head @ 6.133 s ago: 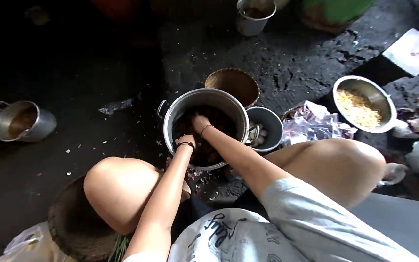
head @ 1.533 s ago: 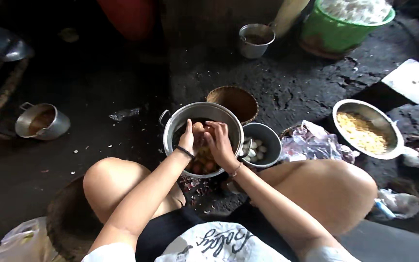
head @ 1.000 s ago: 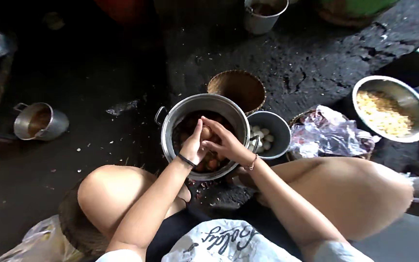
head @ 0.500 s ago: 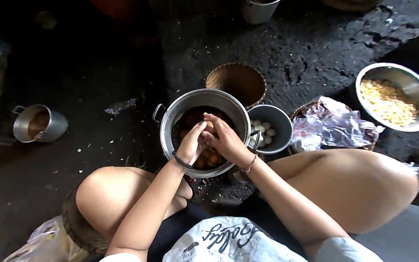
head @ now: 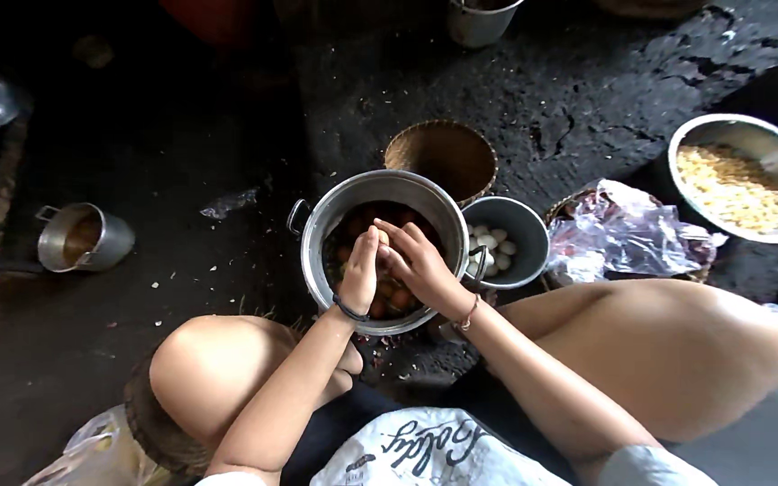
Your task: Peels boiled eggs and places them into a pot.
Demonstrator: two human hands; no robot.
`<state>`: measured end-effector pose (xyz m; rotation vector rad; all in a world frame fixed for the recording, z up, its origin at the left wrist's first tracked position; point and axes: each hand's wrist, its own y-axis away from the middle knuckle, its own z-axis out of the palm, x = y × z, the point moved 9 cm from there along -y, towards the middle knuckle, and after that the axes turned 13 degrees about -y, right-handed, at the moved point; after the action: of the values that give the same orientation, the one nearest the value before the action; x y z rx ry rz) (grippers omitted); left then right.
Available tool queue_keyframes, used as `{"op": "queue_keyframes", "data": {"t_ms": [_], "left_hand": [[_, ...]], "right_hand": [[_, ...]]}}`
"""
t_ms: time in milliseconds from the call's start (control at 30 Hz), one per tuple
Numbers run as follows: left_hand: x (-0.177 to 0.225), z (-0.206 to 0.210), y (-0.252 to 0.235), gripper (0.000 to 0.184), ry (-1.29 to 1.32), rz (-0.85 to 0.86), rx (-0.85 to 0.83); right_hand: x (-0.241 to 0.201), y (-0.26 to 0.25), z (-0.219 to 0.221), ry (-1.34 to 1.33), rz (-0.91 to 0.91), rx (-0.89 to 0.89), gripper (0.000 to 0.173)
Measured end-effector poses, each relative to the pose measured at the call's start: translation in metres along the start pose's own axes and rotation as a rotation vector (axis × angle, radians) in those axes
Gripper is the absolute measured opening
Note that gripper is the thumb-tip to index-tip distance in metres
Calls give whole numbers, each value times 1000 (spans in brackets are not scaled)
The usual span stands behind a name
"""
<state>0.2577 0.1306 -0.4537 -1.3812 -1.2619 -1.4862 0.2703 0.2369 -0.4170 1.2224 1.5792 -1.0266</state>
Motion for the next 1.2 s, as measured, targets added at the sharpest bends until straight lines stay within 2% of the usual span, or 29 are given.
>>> {"op": "queue_keyframes", "data": {"t_ms": [100,267,400,500,633,733,900,1033,1200], "left_hand": [[-3,-1,1,43,6,-2,28],[-4,1,6,49,-43,-39,68],[-10,-4,4,53,-73,-113,46],[2,-9,6,48,-257,-75,46],[10,-11,5,46,-396,57,84],[8,-13,5,42,-409,58,93],[5,-9,4,42,-444,50,91],[-2,-11,5,55,-357,-91,59],[4,-10,2,58,-255,-29,60]], "right_hand": [[1,1,3,22,14,-2,44],[1,7,3,110,2,91,43],[0,3,-2,26,-52,44,40],[-4,1,-6,-2,-59,7,42],[-4,2,-2,41,-23,-25,31],[-5,3,4,128,-29,-24,29],[-3,8,6,236,-51,85,26],[7,6,-7,83,64,82,22],[4,-1,-11,-16,-18,36,27]]}}
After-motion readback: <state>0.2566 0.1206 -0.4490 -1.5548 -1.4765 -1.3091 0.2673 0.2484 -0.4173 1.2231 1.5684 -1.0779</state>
